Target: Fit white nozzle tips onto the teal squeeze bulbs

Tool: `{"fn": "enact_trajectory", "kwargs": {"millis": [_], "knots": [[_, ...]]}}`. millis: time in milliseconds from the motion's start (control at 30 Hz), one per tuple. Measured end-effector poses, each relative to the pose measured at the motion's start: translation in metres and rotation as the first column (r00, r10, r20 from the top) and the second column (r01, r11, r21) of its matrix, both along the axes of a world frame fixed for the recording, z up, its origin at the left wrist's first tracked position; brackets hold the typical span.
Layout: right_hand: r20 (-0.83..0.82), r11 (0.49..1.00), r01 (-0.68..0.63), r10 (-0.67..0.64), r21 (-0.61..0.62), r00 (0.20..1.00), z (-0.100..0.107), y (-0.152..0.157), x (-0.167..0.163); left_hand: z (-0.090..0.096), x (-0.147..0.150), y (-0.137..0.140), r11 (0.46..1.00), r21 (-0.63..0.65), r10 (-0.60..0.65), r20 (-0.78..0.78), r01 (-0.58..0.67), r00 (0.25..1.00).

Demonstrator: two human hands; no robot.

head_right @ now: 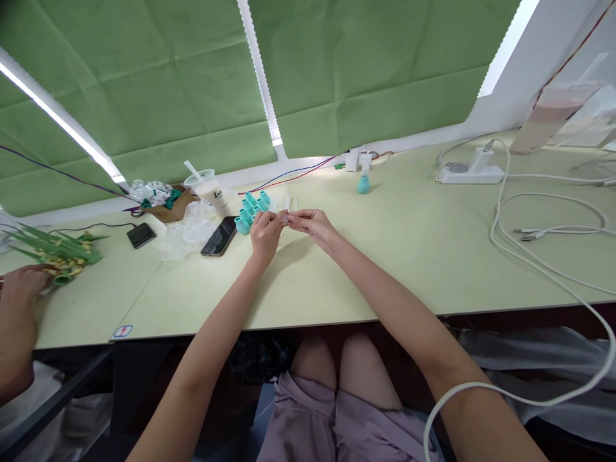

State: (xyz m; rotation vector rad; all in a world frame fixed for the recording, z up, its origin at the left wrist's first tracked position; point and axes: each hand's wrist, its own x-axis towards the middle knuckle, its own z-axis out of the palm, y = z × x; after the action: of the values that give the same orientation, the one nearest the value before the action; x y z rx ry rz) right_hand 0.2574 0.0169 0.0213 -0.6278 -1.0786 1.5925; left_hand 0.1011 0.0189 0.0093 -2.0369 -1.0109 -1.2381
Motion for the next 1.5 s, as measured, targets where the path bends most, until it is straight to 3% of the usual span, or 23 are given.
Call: {"fn": "enact_trajectory", "kwargs": {"millis": [833, 1200, 1400, 1500], "knots": [[0.033, 0.995, 0.101, -0.101, 0.0, 0.994, -0.002, -0.004, -0.003, -0.009, -0.002, 0.001, 0.998, 0.001, -0.058, -0.113, 0.059, 0.992], [0.077, 0.988, -0.066, 0.077, -0.139, 0.994, 0.004, 0.003, 0.011, -0.004, 0.003, -0.004, 0.996, 0.045, -0.072, -0.2, 0.083, 0.977], [0.068, 0.994, -0.111, 0.112, -0.013, 0.991, 0.015, -0.002, 0.011, 0.004, -0.001, -0.006, 0.998, 0.034, -0.047, -0.011, 0.048, 0.999], [0.051, 0.994, -0.113, 0.112, 0.005, 0.992, 0.016, -0.002, 0.011, 0.003, -0.002, -0.005, 1.0, 0.018, -0.015, 0.005, 0.015, 1.0]]}}
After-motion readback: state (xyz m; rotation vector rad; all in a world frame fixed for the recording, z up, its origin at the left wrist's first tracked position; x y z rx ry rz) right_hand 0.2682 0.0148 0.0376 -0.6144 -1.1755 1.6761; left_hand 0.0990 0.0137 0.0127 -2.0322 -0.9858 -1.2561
